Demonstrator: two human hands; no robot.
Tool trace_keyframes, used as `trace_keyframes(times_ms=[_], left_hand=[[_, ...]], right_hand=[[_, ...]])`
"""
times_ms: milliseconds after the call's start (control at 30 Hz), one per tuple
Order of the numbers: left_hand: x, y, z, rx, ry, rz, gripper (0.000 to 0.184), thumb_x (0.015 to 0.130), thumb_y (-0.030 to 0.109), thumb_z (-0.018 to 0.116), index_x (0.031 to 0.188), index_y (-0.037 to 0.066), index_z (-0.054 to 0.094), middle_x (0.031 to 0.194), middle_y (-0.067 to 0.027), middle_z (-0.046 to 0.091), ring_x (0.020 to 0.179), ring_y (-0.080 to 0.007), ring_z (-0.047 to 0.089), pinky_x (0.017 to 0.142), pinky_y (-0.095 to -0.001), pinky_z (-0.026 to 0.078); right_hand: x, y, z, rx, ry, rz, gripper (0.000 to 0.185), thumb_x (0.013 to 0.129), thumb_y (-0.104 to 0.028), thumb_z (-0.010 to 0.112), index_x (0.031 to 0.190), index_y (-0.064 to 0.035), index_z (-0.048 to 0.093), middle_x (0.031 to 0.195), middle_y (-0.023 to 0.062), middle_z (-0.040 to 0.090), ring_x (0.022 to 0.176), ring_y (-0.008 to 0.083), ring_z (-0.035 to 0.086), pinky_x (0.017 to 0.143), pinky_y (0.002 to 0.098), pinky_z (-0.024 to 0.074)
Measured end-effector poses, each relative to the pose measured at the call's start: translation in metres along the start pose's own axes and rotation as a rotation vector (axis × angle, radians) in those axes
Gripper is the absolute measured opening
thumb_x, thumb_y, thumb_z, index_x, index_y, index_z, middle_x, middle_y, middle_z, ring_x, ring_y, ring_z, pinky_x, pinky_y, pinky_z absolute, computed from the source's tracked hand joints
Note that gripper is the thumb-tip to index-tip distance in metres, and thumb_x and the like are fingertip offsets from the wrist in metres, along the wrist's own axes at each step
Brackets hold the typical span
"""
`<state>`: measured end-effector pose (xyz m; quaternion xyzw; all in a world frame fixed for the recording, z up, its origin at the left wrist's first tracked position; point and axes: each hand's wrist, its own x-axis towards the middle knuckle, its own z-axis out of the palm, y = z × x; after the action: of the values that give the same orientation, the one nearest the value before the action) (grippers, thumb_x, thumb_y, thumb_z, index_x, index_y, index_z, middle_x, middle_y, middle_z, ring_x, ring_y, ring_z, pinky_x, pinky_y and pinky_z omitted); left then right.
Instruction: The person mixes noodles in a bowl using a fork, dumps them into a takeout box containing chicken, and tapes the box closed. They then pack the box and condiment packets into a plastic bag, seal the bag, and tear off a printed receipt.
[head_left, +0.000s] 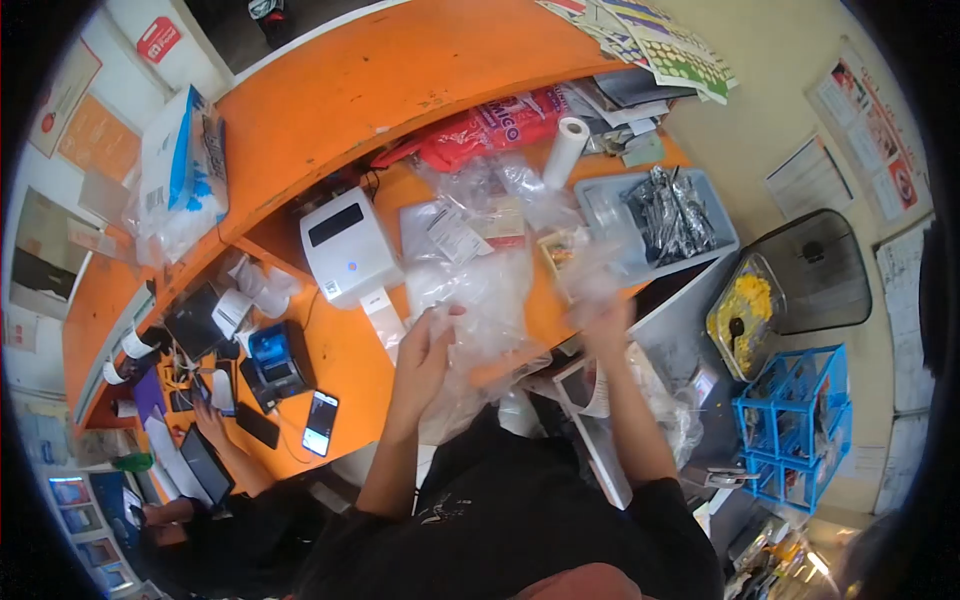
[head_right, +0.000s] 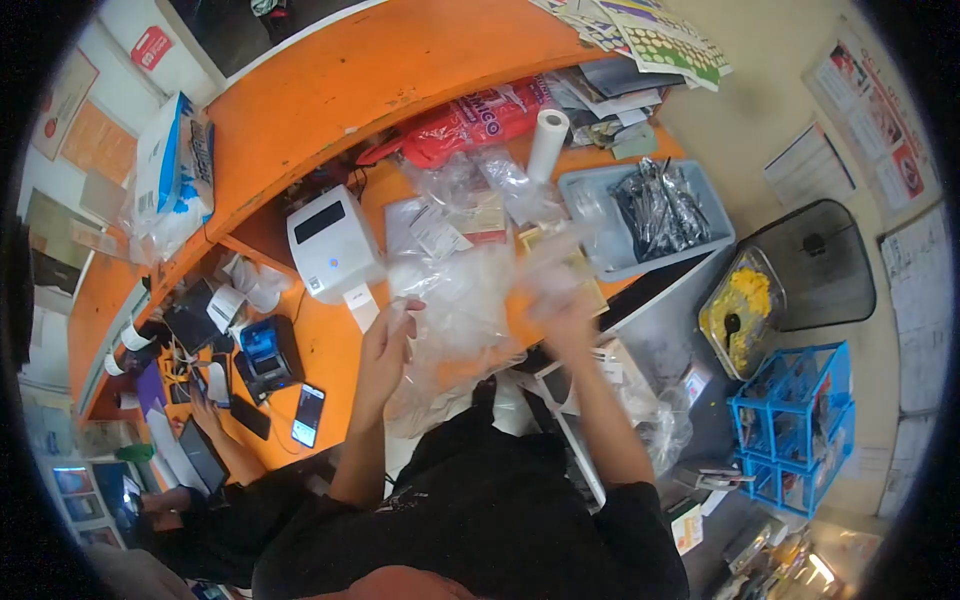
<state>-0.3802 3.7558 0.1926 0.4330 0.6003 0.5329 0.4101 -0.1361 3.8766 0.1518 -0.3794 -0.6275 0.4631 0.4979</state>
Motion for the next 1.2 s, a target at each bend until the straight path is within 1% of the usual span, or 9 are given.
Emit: trace_keyframes(times_ms=[67,200,367,567,700,833,933,1000,1200], left_hand=[[-0.005,0.000,0.009,0.084,-0.051,0.111,0.025,0.100,0.015,0.048,0.115,0.004,0.064,0.088,-0.0043,0.061,0.064,-0.0072,0.053,0.058,-0.0224,0.043],[-0.036,0.020,0.040,0.330,-0.543,0.281,0.026,0.089,0.006,0.054,0.113,0.004,0.064,0.108,-0.0149,0.066,0.103,-0.0312,0.064,0.092,-0.0383,0.049],[-0.090,0.037,0.099,0.122,-1.219,0.522,0.024,0.089,0.013,0.058,0.111,0.010,0.067,0.102,-0.0108,0.066,0.099,-0.0307,0.063,0.088,-0.0421,0.050],[-0.072,0.044,0.089,0.145,-1.177,0.646,0.026,0.089,0.024,0.062,0.108,0.008,0.067,0.104,-0.0112,0.065,0.100,-0.0297,0.063,0.085,-0.0420,0.050],[-0.084,0.069,0.112,-0.356,-0.806,0.009,0.036,0.096,0.035,0.052,0.100,0.001,0.065,0.106,-0.0183,0.060,0.070,-0.0191,0.064,0.054,-0.0272,0.049],[-0.098,0.071,0.150,-0.351,-0.886,0.198,0.042,0.099,0.037,0.047,0.098,-0.001,0.064,0.116,-0.0226,0.054,0.061,-0.0130,0.062,0.045,-0.0183,0.043],[-0.136,0.070,0.188,-0.409,-0.995,0.078,0.042,0.101,0.036,0.044,0.099,-0.001,0.063,0.118,-0.0214,0.054,0.061,-0.0133,0.062,0.045,-0.0194,0.043],[-0.169,0.068,0.217,-0.407,-1.071,0.007,0.042,0.102,0.036,0.043,0.100,-0.001,0.063,0.119,-0.0206,0.054,0.062,-0.0135,0.062,0.046,-0.0199,0.043],[-0.267,0.079,0.298,-0.351,-1.180,-0.002,0.042,0.102,0.036,0.043,0.101,-0.001,0.063,0.123,-0.0196,0.052,0.067,-0.0146,0.063,0.049,-0.0210,0.043]], right_hand=[[-0.027,-0.006,0.057,-0.159,-0.547,-0.148,0.003,0.076,-0.008,0.069,0.077,-0.0055,0.070,0.099,0.0116,0.069,0.093,0.0240,0.066,0.084,0.0370,0.0516],[-0.102,0.139,0.170,0.158,-0.562,-0.040,0.022,0.083,-0.016,0.068,0.102,-0.0064,0.066,0.103,0.0127,0.067,0.096,0.0293,0.064,0.088,0.0395,0.0501],[-0.119,0.123,0.148,-0.036,-0.446,0.304,0.026,0.086,-0.015,0.064,0.111,-0.0060,0.063,0.110,0.0138,0.066,0.101,0.0296,0.063,0.090,0.0392,0.0495],[-0.170,0.077,0.085,-0.055,-0.364,0.475,0.032,0.090,-0.014,0.060,0.121,-0.0055,0.060,0.118,0.0150,0.064,0.106,0.0300,0.062,0.093,0.0388,0.0487],[-0.213,-0.042,-0.005,-0.032,-0.361,0.410,0.035,0.093,-0.013,0.058,0.128,-0.0051,0.058,0.124,0.0158,0.063,0.110,0.0302,0.061,0.094,0.0385,0.0482],[-0.269,-0.175,-0.143,-0.006,-0.356,0.137,0.035,0.093,-0.008,0.059,0.128,-0.0004,0.062,0.131,0.0181,0.062,0.122,0.0315,0.059,0.100,0.0376,0.0472],[-0.375,-0.176,-0.255,-0.183,0.066,0.303,0.026,0.092,-0.013,0.065,0.113,0.0016,0.069,0.116,0.0137,0.069,0.111,0.0277,0.065,0.093,0.0406,0.0503],[-0.431,-0.150,-0.320,-0.611,0.465,0.470,0.043,0.085,-0.024,0.073,0.123,-0.0064,0.063,0.127,0.0150,0.062,0.123,0.0282,0.056,0.103,0.0400,0.0430],[-0.598,-0.026,-0.425,-1.346,0.016,0.856,0.118,0.057,-0.037,0.091,0.154,-0.0219,0.027,0.151,0.0224,0.032,0.140,0.0455,0.029,0.110,0.0601,0.0268]])
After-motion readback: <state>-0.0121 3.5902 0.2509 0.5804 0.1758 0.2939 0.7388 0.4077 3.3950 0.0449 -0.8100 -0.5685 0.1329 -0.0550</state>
